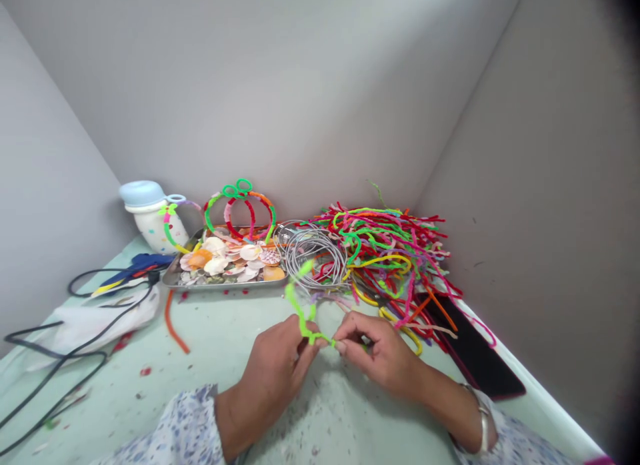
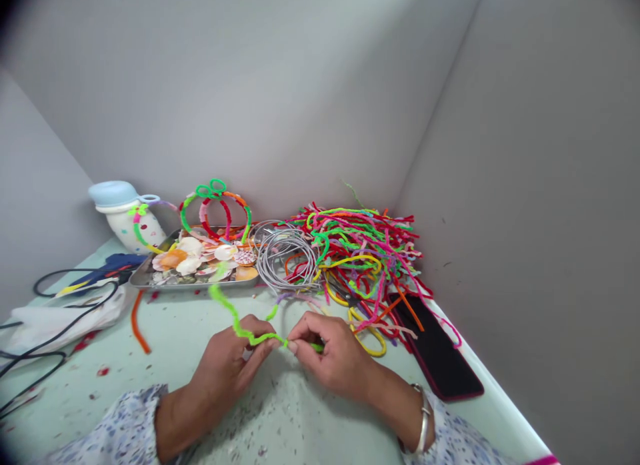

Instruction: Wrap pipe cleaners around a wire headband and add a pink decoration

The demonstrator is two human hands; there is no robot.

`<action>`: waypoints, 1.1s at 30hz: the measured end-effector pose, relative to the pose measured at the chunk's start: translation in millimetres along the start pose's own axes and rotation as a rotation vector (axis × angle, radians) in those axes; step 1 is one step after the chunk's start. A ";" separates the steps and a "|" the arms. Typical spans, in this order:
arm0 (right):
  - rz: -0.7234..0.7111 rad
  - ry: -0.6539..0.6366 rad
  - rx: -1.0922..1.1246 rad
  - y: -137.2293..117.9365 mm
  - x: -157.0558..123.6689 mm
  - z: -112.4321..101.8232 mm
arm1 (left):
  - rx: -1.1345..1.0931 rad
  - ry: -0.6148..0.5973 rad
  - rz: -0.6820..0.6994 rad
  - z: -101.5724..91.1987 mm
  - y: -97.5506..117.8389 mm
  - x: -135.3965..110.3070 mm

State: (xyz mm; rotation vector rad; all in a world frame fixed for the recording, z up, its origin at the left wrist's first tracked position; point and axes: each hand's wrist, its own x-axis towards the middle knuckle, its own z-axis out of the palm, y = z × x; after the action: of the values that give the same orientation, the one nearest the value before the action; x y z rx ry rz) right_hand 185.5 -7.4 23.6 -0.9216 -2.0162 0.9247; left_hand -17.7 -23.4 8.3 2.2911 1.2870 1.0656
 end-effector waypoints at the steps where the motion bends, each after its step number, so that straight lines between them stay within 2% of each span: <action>1: -0.034 0.022 -0.033 1.8 -0.6 1.3 | -0.028 -0.029 -0.026 -0.4 2.9 -0.5; 6: -0.178 0.086 -0.165 9.4 -2.6 6.5 | -0.312 -0.100 -0.317 -0.7 14.1 1.4; 10: -0.221 0.069 -0.203 12.2 -2.6 7.7 | -0.643 -0.181 -0.533 1.5 15.7 7.1; 13: -0.236 0.062 -0.216 13.3 -2.8 8.0 | -0.752 -0.203 -0.633 1.1 17.1 10.6; 19: -0.259 0.062 -0.243 12.9 -2.5 8.4 | -0.776 -0.196 -0.704 -1.2 20.6 12.6; 26: -0.265 0.038 -0.242 13.4 -2.3 8.2 | -0.813 -0.169 -0.740 4.9 16.3 8.8; 33: -0.251 0.019 -0.243 12.4 -2.7 7.8 | -0.804 -0.121 -0.733 1.3 25.5 9.7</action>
State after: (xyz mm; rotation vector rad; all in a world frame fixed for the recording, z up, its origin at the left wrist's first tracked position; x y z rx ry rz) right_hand 184.1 -6.0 8.8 -0.7755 -2.1993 0.5412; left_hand 1.8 -29.3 26.6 1.1371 1.1884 0.9068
